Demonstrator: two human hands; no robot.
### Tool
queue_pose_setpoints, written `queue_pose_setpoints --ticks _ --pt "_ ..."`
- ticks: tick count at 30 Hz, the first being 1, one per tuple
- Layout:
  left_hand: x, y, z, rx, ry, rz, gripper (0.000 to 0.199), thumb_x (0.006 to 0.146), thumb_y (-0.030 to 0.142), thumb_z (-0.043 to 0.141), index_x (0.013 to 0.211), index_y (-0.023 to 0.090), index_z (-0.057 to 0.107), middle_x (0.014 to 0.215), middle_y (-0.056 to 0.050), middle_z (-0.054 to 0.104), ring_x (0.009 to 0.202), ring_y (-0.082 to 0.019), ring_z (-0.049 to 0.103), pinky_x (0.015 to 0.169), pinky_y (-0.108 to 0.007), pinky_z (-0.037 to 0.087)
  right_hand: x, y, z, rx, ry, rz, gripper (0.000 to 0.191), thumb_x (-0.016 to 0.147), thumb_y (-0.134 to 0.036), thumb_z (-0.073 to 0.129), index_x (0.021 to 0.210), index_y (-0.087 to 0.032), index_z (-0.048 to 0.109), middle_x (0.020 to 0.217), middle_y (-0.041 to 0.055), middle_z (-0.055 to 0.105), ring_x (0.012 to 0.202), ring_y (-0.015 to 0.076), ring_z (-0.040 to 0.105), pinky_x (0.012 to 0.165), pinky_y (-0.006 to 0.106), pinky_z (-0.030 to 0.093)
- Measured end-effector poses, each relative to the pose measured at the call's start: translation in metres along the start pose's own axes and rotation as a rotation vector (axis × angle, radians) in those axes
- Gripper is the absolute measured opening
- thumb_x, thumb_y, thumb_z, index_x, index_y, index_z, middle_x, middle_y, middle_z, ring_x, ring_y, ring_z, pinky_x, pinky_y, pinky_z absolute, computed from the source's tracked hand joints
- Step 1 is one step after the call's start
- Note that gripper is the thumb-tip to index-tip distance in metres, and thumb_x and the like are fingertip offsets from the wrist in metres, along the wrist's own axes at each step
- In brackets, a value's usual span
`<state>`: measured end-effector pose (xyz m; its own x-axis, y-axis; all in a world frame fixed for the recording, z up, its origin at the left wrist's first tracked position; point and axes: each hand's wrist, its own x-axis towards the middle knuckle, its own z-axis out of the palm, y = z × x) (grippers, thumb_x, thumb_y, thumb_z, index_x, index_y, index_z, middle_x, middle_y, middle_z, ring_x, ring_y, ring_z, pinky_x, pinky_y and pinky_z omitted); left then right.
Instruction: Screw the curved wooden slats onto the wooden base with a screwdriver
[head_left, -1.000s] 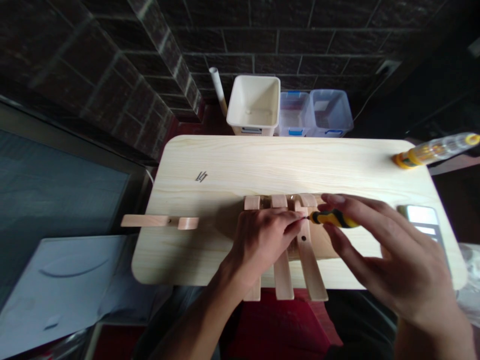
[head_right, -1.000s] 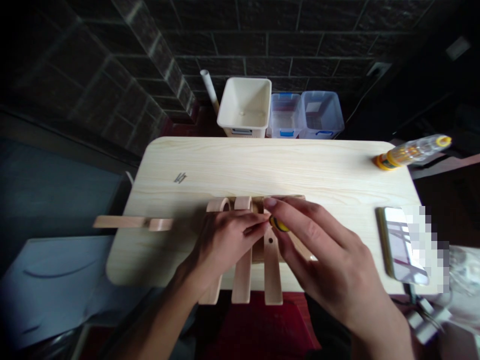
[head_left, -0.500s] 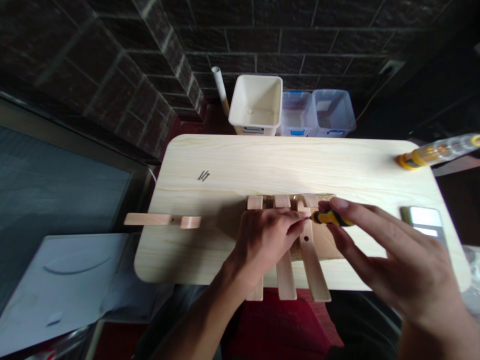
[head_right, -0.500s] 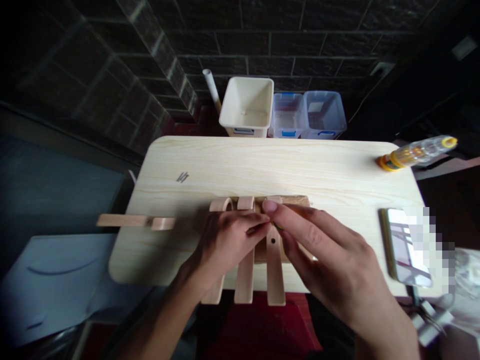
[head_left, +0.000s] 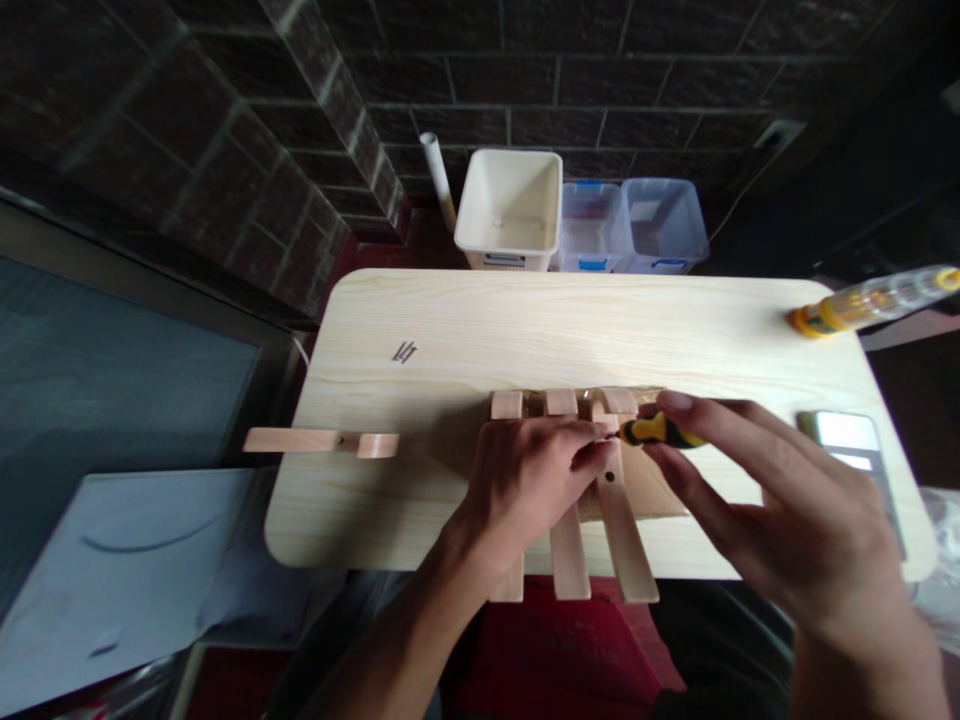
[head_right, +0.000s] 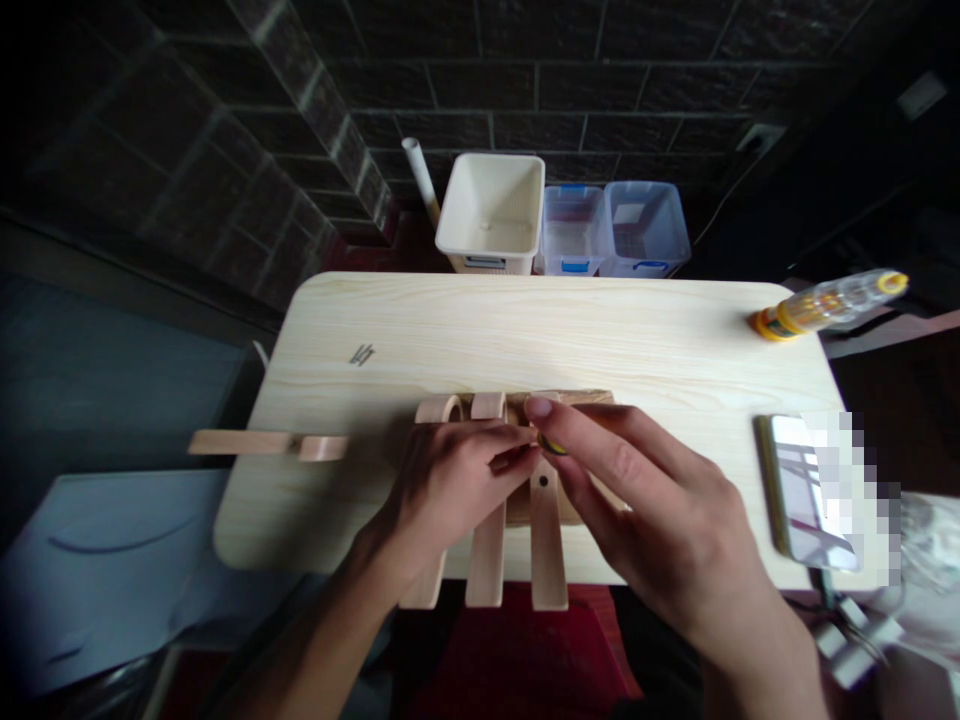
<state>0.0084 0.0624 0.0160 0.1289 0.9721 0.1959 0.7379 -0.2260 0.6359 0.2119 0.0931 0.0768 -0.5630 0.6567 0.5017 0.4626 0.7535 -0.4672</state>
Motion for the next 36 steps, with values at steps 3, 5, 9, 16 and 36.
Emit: queue_pose_setpoints --ticks 3,5,9,16,36 --pt "0.0002 0.001 -0.0001 0.005 0.017 -0.006 0.014 0.097 0.035 0.073 0.106 0.031 0.084 0.095 0.003 0.086 0.07 -0.015 0.078 0.064 -0.03 0.052 -0.0003 0.002 0.0002 -0.011 0.006 -0.01 0.068 0.093 -0.003 0.075 0.154 -0.025 0.057 0.126 -0.0001 0.076 0.109 0.0096 0.074 0.102 0.013 0.057" --pt "0.0 0.0008 0.0 0.013 0.021 0.0 0.014 0.097 0.035 0.074 0.106 0.031 0.084 0.095 0.003 0.086 0.071 -0.015 0.078 0.064 -0.03 0.052 -0.0009 0.0024 -0.0001 -0.031 0.007 -0.004 0.067 0.093 -0.003 0.076 0.153 -0.024 0.058 0.125 -0.0003 0.076 0.108 0.0095 0.074 0.101 0.012 0.057" --pt "-0.001 -0.0004 0.0007 0.017 0.029 0.015 0.014 0.097 0.035 0.074 0.107 0.031 0.084 0.095 0.003 0.086 0.073 -0.016 0.079 0.064 -0.03 0.052 -0.0017 0.0008 -0.0006 -0.074 0.006 0.016 0.061 0.092 -0.007 0.078 0.149 -0.024 0.061 0.121 -0.0002 0.077 0.106 0.0098 0.075 0.099 0.012 0.057" --pt "-0.0024 0.0008 0.0013 0.006 0.029 -0.012 0.014 0.097 0.035 0.075 0.108 0.032 0.083 0.097 0.004 0.086 0.077 -0.016 0.08 0.066 -0.03 0.054 0.0003 0.0026 0.0024 -0.11 0.046 0.013 0.064 0.089 -0.007 0.081 0.149 -0.023 0.062 0.124 0.0019 0.079 0.105 0.0146 0.078 0.095 0.018 0.063" --pt "-0.0004 0.0035 -0.0029 0.023 -0.047 -0.06 0.021 0.099 0.037 0.074 0.118 0.035 0.081 0.093 0.005 0.085 0.074 -0.015 0.078 0.064 -0.03 0.048 -0.0031 0.0005 -0.0016 -0.027 -0.002 -0.027 0.085 0.089 0.003 0.075 0.162 -0.032 0.048 0.13 -0.0001 0.076 0.109 0.014 0.077 0.093 0.019 0.065"
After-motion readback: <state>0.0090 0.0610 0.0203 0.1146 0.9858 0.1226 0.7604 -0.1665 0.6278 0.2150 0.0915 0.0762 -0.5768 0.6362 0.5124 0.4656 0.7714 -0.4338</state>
